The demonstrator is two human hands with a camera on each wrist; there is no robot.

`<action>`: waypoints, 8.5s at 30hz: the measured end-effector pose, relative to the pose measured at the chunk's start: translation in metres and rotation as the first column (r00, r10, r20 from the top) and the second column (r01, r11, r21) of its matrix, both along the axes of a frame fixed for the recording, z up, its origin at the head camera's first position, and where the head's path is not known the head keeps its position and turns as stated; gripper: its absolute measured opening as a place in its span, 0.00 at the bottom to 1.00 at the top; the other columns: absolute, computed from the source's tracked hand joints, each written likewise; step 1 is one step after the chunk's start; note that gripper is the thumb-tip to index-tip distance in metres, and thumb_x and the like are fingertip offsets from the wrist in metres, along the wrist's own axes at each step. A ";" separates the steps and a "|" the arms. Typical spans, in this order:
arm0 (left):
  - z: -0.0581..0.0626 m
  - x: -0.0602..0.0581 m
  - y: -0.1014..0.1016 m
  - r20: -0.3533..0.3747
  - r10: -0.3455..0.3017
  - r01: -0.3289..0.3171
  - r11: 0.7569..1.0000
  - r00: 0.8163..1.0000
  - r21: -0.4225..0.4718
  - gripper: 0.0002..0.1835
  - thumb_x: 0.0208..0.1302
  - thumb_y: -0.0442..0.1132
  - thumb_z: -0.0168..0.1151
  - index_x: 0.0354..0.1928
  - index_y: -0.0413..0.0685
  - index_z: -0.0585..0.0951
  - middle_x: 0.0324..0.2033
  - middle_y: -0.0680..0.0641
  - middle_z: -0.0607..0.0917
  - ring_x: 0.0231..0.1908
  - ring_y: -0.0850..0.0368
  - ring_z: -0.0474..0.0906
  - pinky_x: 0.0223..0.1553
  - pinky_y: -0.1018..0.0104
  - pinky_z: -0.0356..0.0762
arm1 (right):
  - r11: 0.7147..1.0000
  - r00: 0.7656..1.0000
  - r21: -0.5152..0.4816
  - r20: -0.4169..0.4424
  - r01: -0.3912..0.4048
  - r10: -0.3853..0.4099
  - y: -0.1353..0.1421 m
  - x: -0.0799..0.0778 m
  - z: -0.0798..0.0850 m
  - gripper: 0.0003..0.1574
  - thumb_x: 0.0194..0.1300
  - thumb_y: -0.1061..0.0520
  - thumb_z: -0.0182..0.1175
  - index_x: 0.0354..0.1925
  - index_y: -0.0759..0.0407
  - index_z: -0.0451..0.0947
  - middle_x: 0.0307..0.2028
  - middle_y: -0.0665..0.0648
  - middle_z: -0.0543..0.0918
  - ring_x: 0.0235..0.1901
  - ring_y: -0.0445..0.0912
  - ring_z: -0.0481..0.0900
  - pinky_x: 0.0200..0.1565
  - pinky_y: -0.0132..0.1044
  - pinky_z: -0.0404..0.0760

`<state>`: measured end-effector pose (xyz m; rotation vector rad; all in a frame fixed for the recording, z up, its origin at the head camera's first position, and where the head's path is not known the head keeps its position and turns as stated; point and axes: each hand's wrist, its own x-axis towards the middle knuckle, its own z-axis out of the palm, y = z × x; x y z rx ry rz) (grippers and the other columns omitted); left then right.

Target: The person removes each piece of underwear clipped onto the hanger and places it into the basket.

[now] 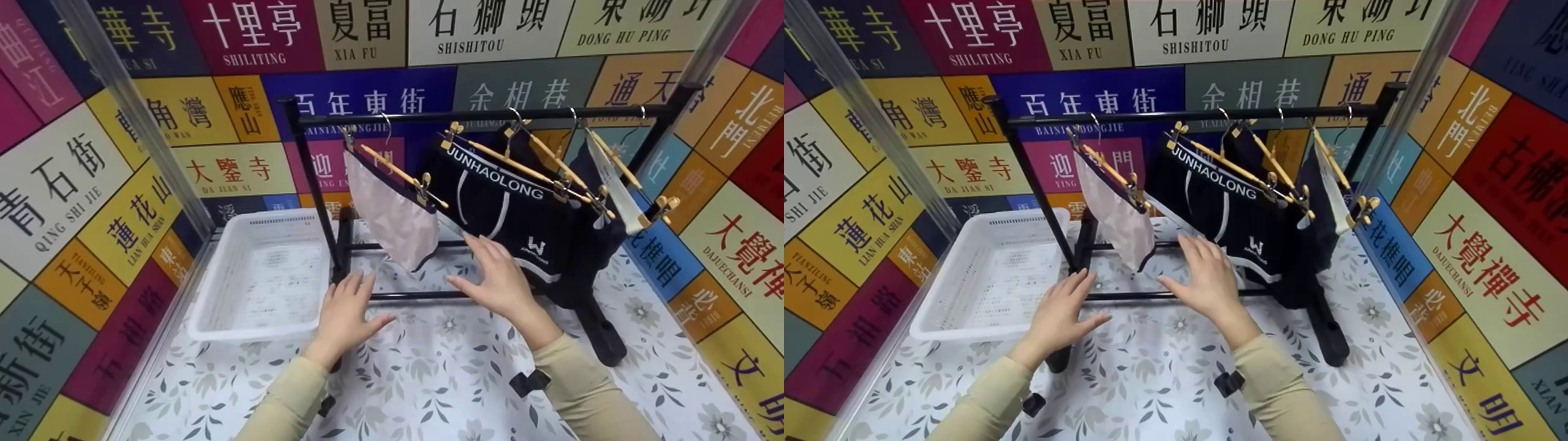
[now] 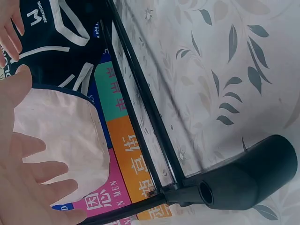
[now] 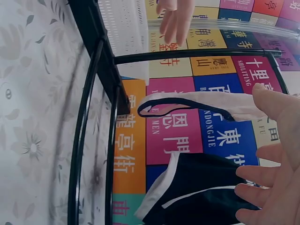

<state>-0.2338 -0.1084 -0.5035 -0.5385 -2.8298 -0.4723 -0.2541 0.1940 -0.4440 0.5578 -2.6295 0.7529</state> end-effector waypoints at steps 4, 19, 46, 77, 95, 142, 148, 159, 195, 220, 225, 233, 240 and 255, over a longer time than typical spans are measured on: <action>0.001 -0.002 0.002 -0.030 -0.002 0.003 0.999 1.000 0.037 0.48 0.59 0.68 0.62 0.73 0.44 0.64 0.67 0.35 0.69 0.66 0.37 0.65 0.65 0.37 0.56 | 1.000 1.000 0.000 -0.005 -0.013 0.013 -0.004 -0.002 0.008 0.55 0.57 0.35 0.69 0.73 0.58 0.62 0.67 0.64 0.69 0.67 0.62 0.63 0.64 0.60 0.63; 0.005 -0.006 0.014 -0.094 -0.019 0.029 0.993 0.995 0.114 0.44 0.60 0.66 0.63 0.69 0.40 0.70 0.59 0.37 0.78 0.58 0.39 0.74 0.61 0.44 0.66 | 0.999 0.997 -0.008 -0.057 -0.051 0.050 -0.013 -0.013 0.040 0.52 0.59 0.37 0.68 0.72 0.59 0.63 0.64 0.65 0.73 0.64 0.60 0.67 0.65 0.53 0.64; 0.007 -0.011 0.025 0.010 -0.050 0.047 0.977 0.999 0.206 0.41 0.61 0.65 0.63 0.66 0.41 0.73 0.56 0.39 0.81 0.55 0.43 0.78 0.56 0.50 0.74 | 0.994 0.998 -0.087 0.008 -0.060 0.061 -0.031 -0.030 0.084 0.46 0.61 0.40 0.68 0.69 0.59 0.66 0.55 0.60 0.80 0.55 0.55 0.75 0.57 0.51 0.71; 0.000 -0.021 0.033 0.103 -0.091 0.059 0.959 0.991 0.277 0.38 0.63 0.61 0.63 0.67 0.42 0.73 0.55 0.42 0.82 0.54 0.47 0.79 0.55 0.51 0.75 | 0.988 0.997 -0.134 0.006 -0.074 0.076 -0.061 -0.048 0.111 0.41 0.62 0.43 0.68 0.66 0.60 0.69 0.50 0.59 0.82 0.47 0.50 0.82 0.51 0.46 0.76; 0.004 -0.024 0.037 0.093 -0.108 0.076 0.950 0.990 0.303 0.38 0.62 0.62 0.64 0.64 0.41 0.74 0.52 0.44 0.83 0.48 0.49 0.81 0.49 0.53 0.78 | 0.999 0.996 0.044 0.090 0.020 -0.024 -0.078 -0.056 0.123 0.37 0.65 0.37 0.63 0.63 0.57 0.71 0.44 0.57 0.83 0.43 0.50 0.81 0.44 0.46 0.78; 0.066 -0.059 0.023 -0.003 -0.082 0.077 0.927 0.997 0.366 0.33 0.63 0.57 0.66 0.63 0.43 0.76 0.50 0.43 0.84 0.47 0.47 0.82 0.52 0.55 0.76 | 0.990 0.994 -0.137 -0.096 0.046 -0.059 -0.054 -0.068 0.117 0.14 0.69 0.53 0.61 0.47 0.61 0.76 0.38 0.59 0.83 0.33 0.53 0.78 0.37 0.47 0.74; 0.077 -0.065 0.017 0.019 -0.078 0.064 0.918 0.997 0.392 0.34 0.63 0.56 0.66 0.65 0.44 0.75 0.50 0.42 0.84 0.46 0.48 0.83 0.52 0.55 0.77 | 0.984 0.991 -0.178 -0.129 0.019 -0.042 -0.048 -0.064 0.119 0.13 0.68 0.55 0.62 0.45 0.62 0.77 0.38 0.59 0.83 0.33 0.53 0.78 0.37 0.48 0.74; 0.087 -0.070 0.007 0.043 -0.042 0.020 0.905 0.998 0.425 0.30 0.65 0.54 0.65 0.61 0.42 0.78 0.43 0.44 0.86 0.41 0.52 0.84 0.47 0.58 0.79 | 0.969 0.972 -0.235 -0.233 -0.082 0.025 -0.026 -0.051 0.109 0.12 0.66 0.58 0.65 0.44 0.63 0.77 0.30 0.58 0.79 0.27 0.49 0.72 0.32 0.42 0.68; 0.101 -0.080 -0.039 -0.109 0.009 0.030 0.933 0.994 0.358 0.32 0.60 0.49 0.71 0.61 0.36 0.76 0.50 0.38 0.82 0.50 0.44 0.78 0.55 0.51 0.73 | 0.908 0.958 -0.323 -0.195 -0.265 0.210 0.025 -0.008 0.039 0.13 0.58 0.70 0.68 0.42 0.65 0.79 0.31 0.51 0.82 0.32 0.40 0.82 0.36 0.24 0.78; 0.088 -0.076 -0.034 -0.100 -0.072 0.101 0.943 0.992 0.316 0.27 0.65 0.42 0.68 0.62 0.38 0.76 0.50 0.39 0.83 0.48 0.45 0.81 0.55 0.51 0.74 | 0.869 0.892 -0.220 -0.211 -0.443 0.401 0.029 -0.009 0.019 0.16 0.56 0.71 0.69 0.43 0.60 0.79 0.36 0.51 0.84 0.34 0.42 0.82 0.40 0.26 0.78; 0.085 -0.075 -0.032 -0.091 -0.086 0.111 0.940 0.992 0.324 0.20 0.66 0.37 0.66 0.58 0.39 0.80 0.45 0.41 0.85 0.43 0.48 0.82 0.50 0.52 0.77 | 0.862 0.881 -0.209 -0.223 -0.461 0.417 0.025 -0.004 0.025 0.18 0.53 0.76 0.68 0.42 0.65 0.78 0.34 0.56 0.84 0.32 0.45 0.82 0.40 0.24 0.77; 0.084 -0.072 -0.032 -0.119 -0.093 0.126 0.941 0.989 0.313 0.13 0.66 0.39 0.66 0.49 0.40 0.83 0.42 0.43 0.86 0.40 0.49 0.82 0.48 0.54 0.78 | 0.870 0.902 -0.239 -0.154 -0.430 0.404 0.027 -0.004 0.031 0.16 0.54 0.76 0.67 0.42 0.70 0.79 0.35 0.60 0.85 0.36 0.49 0.84 0.43 0.29 0.80; 0.085 -0.066 -0.033 -0.133 -0.086 0.124 0.942 0.987 0.311 0.12 0.64 0.37 0.67 0.47 0.41 0.83 0.41 0.44 0.86 0.41 0.48 0.81 0.49 0.53 0.76 | 0.883 0.913 -0.229 -0.098 -0.409 0.397 0.039 -0.017 0.019 0.16 0.58 0.68 0.69 0.46 0.62 0.81 0.40 0.54 0.86 0.38 0.44 0.83 0.44 0.30 0.80; 0.072 -0.048 -0.035 -0.101 -0.074 0.105 0.929 0.992 0.355 0.12 0.64 0.39 0.68 0.47 0.42 0.83 0.38 0.45 0.86 0.33 0.56 0.83 0.37 0.58 0.79 | 0.935 0.951 -0.175 -0.032 -0.310 0.309 0.042 -0.018 0.015 0.17 0.58 0.61 0.71 0.47 0.60 0.83 0.43 0.53 0.86 0.41 0.46 0.84 0.44 0.42 0.82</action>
